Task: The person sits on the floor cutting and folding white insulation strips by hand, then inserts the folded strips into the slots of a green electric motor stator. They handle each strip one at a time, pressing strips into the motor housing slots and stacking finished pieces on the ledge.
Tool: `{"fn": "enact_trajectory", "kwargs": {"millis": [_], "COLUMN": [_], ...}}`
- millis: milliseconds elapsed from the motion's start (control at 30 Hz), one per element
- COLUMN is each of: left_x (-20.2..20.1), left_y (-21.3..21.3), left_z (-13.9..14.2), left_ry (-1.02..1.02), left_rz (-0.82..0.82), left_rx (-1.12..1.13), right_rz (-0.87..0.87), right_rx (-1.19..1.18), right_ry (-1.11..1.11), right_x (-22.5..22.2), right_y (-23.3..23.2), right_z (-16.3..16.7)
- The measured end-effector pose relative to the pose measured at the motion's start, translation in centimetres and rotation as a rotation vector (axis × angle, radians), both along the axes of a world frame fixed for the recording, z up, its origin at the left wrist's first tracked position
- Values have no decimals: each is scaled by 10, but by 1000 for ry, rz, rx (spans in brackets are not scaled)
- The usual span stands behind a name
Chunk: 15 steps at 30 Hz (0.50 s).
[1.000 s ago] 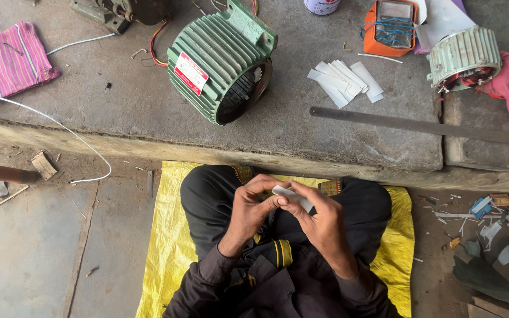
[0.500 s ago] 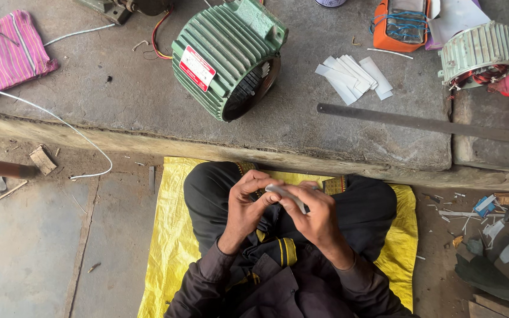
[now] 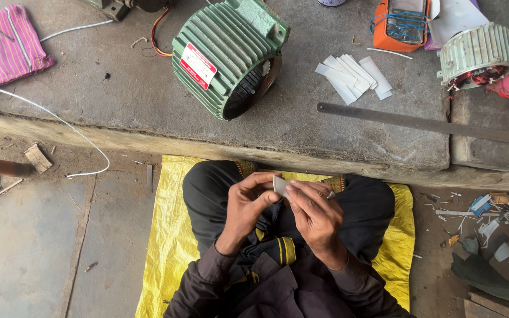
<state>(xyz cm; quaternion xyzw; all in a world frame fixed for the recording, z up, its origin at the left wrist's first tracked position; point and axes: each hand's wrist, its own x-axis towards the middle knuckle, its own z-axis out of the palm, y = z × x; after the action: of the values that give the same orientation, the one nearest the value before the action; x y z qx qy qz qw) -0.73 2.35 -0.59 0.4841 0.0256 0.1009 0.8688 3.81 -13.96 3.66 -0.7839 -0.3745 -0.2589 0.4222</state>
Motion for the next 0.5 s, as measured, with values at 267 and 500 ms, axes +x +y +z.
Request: {"fn": "enact_trajectory", "kwargs": {"millis": [267, 500], "left_x": [-1, 1], "left_y": [6, 6], "left_z": [2, 11], "left_ry": [-73, -187], "left_rz": [-50, 54], "left_rx": [178, 432], "right_rz": [232, 137], "right_rx": [-79, -4], "right_ry": [127, 480], "right_x": [6, -3], "right_y": [-6, -13], "right_z": [11, 25]}}
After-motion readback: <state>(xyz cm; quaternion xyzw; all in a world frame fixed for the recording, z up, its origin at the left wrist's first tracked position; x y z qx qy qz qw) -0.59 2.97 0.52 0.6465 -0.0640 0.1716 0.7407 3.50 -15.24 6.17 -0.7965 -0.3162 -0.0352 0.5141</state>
